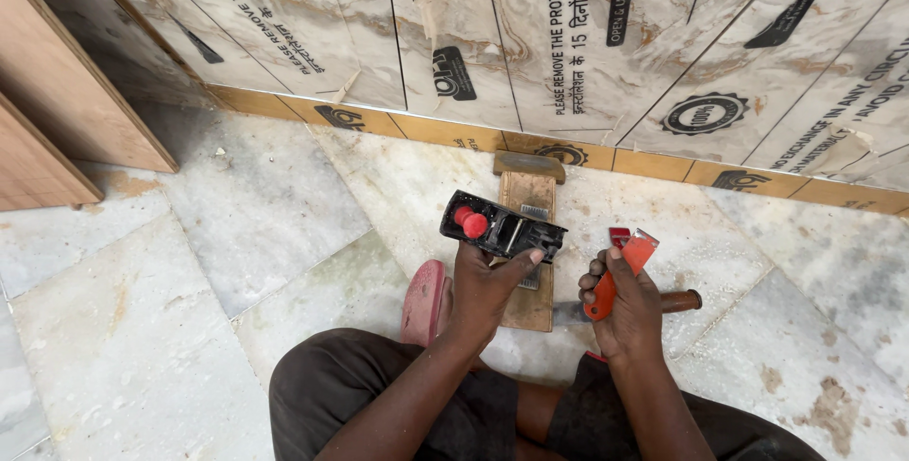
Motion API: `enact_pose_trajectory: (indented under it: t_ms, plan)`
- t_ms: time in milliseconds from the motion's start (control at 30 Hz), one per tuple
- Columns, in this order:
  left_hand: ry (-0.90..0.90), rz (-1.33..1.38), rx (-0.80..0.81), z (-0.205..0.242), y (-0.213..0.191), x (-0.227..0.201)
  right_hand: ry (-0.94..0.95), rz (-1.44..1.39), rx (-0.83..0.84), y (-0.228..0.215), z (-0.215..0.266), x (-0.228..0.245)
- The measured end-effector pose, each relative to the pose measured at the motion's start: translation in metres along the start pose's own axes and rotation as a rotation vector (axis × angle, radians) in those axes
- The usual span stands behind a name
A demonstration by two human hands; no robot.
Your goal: The person sits on the floor and sharpens a small orange utility knife blade on a sharpening stone. They repeatedly rub the blade against the stone, occasionally pausing to inspect the edge. A hand plane and chisel are visible nearby on the floor.
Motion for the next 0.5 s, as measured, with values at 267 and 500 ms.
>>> enact_pose_trajectory:
  t_ms: [267, 500]
  plan:
    - [0.011, -0.128, -0.019, -0.006, -0.015, 0.003, -0.013, -0.031, -0.011, -0.011, -0.006, 0.004]
    - [0.281, -0.453, -0.276, -0.075, -0.102, -0.002, -0.036, 0.094, -0.132, -0.043, -0.032, 0.004]
Point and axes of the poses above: each hand's wrist, its own z-axis away from the middle knuckle, its own y-axis out of the palm, x = y × z, the point moved 8 cm from there along -z, towards the middle knuckle, and after that the axes turned 4 degrees about y, right-handed, at the moved point
